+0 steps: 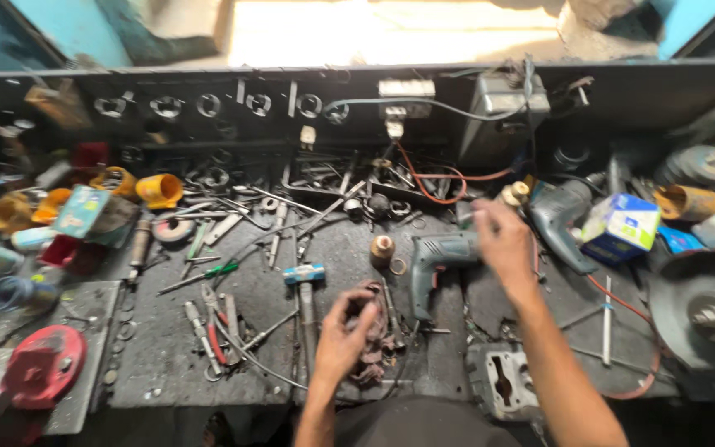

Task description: The person cleans a metal engine part with a cloth, then uses a T-handle wrench to tighten bolts on the part. They repeat the cleaning and tightening steps, handling the part and tools on a cluttered workbench.

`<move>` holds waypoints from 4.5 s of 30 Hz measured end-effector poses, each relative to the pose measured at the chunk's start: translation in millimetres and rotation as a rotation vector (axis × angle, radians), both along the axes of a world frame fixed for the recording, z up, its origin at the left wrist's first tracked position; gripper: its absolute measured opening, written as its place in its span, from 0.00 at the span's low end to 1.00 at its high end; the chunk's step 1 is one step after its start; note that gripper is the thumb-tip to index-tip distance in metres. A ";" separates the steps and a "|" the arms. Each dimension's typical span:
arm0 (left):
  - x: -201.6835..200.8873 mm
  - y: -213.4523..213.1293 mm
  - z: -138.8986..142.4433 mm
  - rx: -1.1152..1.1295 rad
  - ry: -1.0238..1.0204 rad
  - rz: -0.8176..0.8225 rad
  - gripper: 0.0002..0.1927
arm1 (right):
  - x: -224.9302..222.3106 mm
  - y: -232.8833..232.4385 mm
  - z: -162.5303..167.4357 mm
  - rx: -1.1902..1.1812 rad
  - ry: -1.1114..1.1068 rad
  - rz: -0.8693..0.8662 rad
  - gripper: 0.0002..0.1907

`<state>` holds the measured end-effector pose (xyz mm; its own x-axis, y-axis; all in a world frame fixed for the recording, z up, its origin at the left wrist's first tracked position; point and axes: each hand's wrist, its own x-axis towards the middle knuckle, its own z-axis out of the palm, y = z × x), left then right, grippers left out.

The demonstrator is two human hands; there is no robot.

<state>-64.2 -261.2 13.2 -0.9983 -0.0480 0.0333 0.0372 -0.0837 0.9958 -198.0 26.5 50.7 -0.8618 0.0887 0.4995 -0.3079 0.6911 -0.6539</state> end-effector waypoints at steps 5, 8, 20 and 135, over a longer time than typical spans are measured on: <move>-21.9 10.1 -29.3 0.220 -0.279 -0.081 0.15 | 53.3 -39.9 32.6 -0.125 -0.354 0.622 0.11; -24.8 23.7 -55.7 0.344 -0.421 -0.447 0.28 | 64.3 -43.5 25.5 -0.132 -0.303 0.693 0.11; -15.5 8.5 -56.3 -0.226 -0.190 -0.303 0.16 | 110.6 -14.0 -36.3 -0.338 -0.858 0.475 0.15; 2.4 43.7 9.2 -0.202 0.733 0.052 0.12 | 146.8 -99.2 -86.9 -1.513 -0.632 0.323 0.10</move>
<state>-61.7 -217.5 22.4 -0.7140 -0.0171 0.6999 0.6937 0.1176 0.7106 -51.2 -72.7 -36.2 -0.9586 -0.0757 -0.2746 0.2525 -0.6722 -0.6960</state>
